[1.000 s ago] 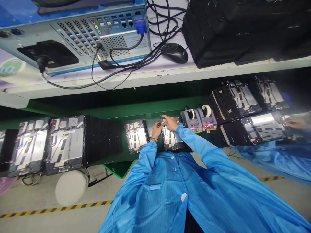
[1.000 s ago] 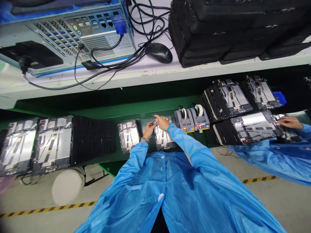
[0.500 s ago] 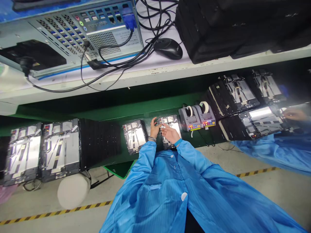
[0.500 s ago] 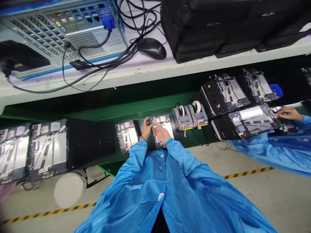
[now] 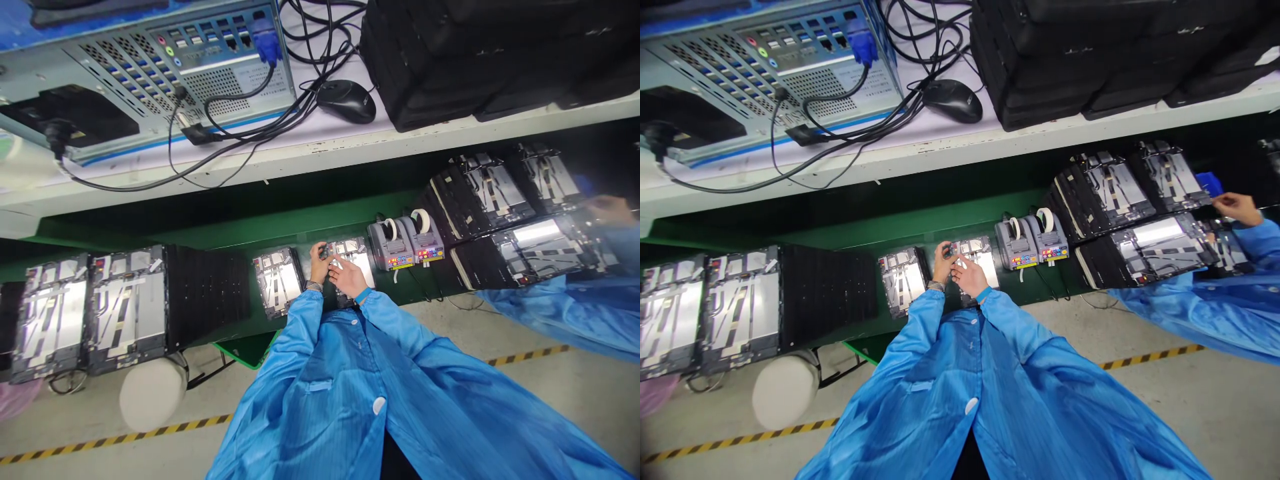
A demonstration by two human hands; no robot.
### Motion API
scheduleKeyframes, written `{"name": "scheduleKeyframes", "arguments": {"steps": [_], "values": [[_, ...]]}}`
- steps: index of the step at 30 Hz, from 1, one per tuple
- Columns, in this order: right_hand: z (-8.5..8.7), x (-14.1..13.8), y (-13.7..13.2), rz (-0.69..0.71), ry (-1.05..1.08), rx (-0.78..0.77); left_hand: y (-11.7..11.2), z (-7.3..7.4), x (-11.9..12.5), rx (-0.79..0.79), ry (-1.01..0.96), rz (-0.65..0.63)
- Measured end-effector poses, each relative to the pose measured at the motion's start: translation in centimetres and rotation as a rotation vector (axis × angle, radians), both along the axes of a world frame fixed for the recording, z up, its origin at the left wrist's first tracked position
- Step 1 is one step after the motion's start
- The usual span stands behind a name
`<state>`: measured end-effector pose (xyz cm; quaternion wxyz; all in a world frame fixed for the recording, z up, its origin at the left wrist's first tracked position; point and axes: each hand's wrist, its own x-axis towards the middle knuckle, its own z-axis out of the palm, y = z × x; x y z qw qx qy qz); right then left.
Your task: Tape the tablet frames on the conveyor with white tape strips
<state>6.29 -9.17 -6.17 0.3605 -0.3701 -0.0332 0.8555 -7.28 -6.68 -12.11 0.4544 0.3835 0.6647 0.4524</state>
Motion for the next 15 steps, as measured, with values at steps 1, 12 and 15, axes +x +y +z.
{"name": "scheduleKeyframes", "arguments": {"steps": [1, 12, 15], "values": [[0.00, -0.04, 0.03, -0.003, -0.004, -0.003, 0.03, 0.12, 0.01, -0.002, 0.008, -0.002], [-0.38, 0.18, 0.45, 0.009, -0.021, -0.017, 0.44, 0.30, -0.59, 0.044, 0.235, -0.170], [-0.34, 0.36, 0.76, 0.011, -0.009, -0.016, 0.63, 0.38, -0.87, -0.005, 0.311, -0.199]]}}
